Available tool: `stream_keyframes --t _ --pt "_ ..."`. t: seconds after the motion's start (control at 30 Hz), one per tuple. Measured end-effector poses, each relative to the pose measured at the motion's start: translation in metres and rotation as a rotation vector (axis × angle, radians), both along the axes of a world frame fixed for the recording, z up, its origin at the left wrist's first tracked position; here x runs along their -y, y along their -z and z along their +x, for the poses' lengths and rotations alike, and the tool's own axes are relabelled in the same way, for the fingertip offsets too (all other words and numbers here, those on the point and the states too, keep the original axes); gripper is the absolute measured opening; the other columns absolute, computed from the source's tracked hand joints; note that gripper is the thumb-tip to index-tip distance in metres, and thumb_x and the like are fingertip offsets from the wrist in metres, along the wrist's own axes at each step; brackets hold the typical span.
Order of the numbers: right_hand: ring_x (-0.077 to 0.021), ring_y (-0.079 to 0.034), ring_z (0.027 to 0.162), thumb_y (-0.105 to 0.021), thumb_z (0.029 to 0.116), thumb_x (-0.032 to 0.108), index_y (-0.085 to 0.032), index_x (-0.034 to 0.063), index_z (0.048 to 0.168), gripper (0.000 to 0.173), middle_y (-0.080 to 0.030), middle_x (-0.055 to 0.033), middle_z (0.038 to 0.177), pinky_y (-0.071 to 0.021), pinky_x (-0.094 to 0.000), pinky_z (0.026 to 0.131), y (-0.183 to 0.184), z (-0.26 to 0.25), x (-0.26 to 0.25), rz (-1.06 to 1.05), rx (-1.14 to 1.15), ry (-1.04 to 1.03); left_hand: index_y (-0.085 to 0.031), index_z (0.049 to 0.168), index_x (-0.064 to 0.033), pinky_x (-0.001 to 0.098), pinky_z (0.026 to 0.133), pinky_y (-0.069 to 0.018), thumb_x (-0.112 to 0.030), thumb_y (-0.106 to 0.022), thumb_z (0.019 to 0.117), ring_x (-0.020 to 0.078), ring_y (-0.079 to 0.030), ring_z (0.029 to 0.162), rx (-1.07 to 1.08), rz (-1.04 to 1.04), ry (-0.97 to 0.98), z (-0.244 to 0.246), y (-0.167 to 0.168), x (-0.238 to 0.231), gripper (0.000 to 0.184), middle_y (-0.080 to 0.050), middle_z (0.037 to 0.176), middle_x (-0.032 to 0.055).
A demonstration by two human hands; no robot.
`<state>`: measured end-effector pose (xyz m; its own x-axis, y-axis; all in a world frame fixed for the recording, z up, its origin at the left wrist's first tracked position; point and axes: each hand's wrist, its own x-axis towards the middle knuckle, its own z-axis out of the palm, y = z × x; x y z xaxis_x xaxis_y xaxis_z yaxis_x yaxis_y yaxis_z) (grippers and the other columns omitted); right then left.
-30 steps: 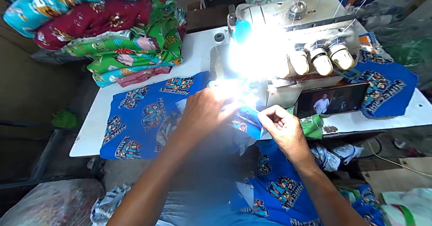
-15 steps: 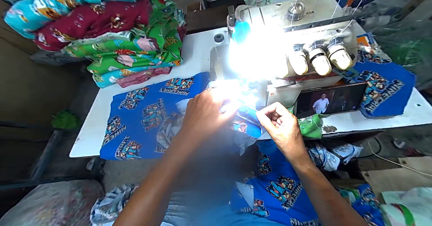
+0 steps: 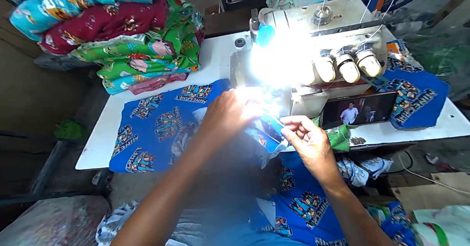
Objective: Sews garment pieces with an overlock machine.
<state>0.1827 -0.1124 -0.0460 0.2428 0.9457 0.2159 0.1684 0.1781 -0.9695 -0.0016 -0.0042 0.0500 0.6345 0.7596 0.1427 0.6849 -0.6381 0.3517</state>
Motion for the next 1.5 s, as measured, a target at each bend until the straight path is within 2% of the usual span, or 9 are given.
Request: stream_keyframes --t 0.17,0.23,0.37,0.5,0.63,1.0,1.2,1.33,1.5 --pt "-0.0071 -0.07 0.081 -0.07 0.0931 0.006 -0.073 -0.001 0.101 0.011 -0.073 -0.0047 0.091 -0.0603 -0.0207 0.077 0.004 -0.028 0.023 -0.019 -0.252 -0.074 -0.071 0.083 -0.0121 0.0451 0.057 -0.0436 -0.042 -0.077 0.0879 0.0272 -0.063 0.072 -0.202 0.246 -0.026 0.013 -0.029 0.011 0.031 -0.06 0.077 0.0075" --pt "-0.0054 -0.067 0.091 -0.073 0.092 0.012 -0.075 0.0029 0.096 0.01 -0.069 -0.0031 0.096 -0.0567 -0.0182 0.082 0.016 -0.039 0.02 0.065 -0.177 0.06 -0.066 0.08 -0.0095 0.0435 0.058 -0.0436 -0.039 -0.079 0.0867 0.026 -0.06 0.072 -0.028 0.257 -0.044 0.014 -0.018 0.016 0.033 -0.058 0.078 0.0079" --pt "-0.0095 -0.058 0.116 -0.073 0.0918 0.019 -0.076 0.007 0.093 0.012 -0.064 -0.0077 0.12 -0.0495 -0.0192 0.095 0.033 -0.043 0.009 0.098 -0.089 0.172 -0.071 0.097 -0.0044 0.0348 0.077 -0.0531 -0.017 -0.077 0.0905 0.0188 -0.062 0.089 0.405 0.082 -0.117 0.023 0.026 0.019 0.015 -0.063 0.099 0.0095" --pt "-0.0055 -0.065 0.098 -0.073 0.0904 0.009 -0.074 0.0016 0.09 0.008 -0.067 -0.0067 0.107 -0.0565 -0.016 0.083 0.026 -0.037 0.014 0.042 -0.307 0.025 -0.072 0.1 -0.0061 0.0366 0.083 -0.0531 -0.015 -0.072 0.0946 0.0186 -0.066 0.093 0.411 0.043 -0.141 0.024 0.033 0.013 0.01 -0.069 0.1 0.0084" --pt "-0.0074 -0.067 0.105 -0.074 0.0886 0.009 -0.076 0.0034 0.089 0.006 -0.072 -0.0074 0.109 -0.056 -0.0182 0.088 0.025 -0.033 0.014 0.059 -0.381 -0.017 -0.072 0.1 -0.0075 0.0397 0.08 -0.0534 -0.017 -0.07 0.0956 0.0194 -0.066 0.092 0.312 0.015 -0.127 0.019 0.023 0.008 0.01 -0.069 0.099 0.0071" --pt "-0.0046 -0.068 0.09 -0.073 0.0884 0.004 -0.073 0.0066 0.088 0.002 -0.071 -0.0002 0.094 -0.058 -0.0189 0.082 0.024 -0.028 0.013 0.073 -0.473 -0.022 -0.07 0.098 -0.0076 0.0408 0.072 -0.053 -0.018 -0.069 0.0969 0.0208 -0.066 0.086 0.233 0.082 -0.158 0.02 0.024 0.003 0.01 -0.068 0.094 0.0072" --pt "-0.004 -0.069 0.093 -0.066 0.0963 0.008 -0.053 -0.004 0.128 0.036 -0.072 -0.0059 0.101 -0.0574 -0.0192 0.087 0.023 -0.026 0.009 0.139 0.001 -0.01 -0.067 0.106 -0.008 0.0405 0.082 -0.0483 -0.019 -0.067 0.0953 0.0246 -0.058 0.098 0.229 0.136 -0.146 0.021 0.032 0.013 0.016 -0.058 0.107 0.0106" --pt "-0.0068 -0.067 0.086 -0.055 0.1016 0.015 -0.058 0.0011 0.142 0.043 -0.074 -0.0091 0.101 -0.0553 -0.0213 0.082 0.019 -0.014 0.002 0.105 0.311 -0.1 -0.061 0.123 -0.0056 0.0448 0.085 -0.0501 -0.015 -0.064 0.097 0.0278 -0.06 0.102 0.262 0.099 -0.175 0.023 0.031 0.017 0.028 -0.06 0.114 0.0141" --pt "0.0024 -0.053 0.065 -0.056 0.1 0.017 -0.045 0.0042 0.153 0.056 -0.061 0.0034 0.08 -0.046 -0.0118 0.062 -0.001 -0.009 -0.001 -0.051 0.071 -0.235 -0.047 0.145 -0.0036 0.0456 0.07 -0.0535 -0.01 -0.063 0.0984 0.0289 -0.063 0.081 0.292 0.013 -0.256 0.028 0.025 0.014 0.05 -0.065 0.096 0.0152"
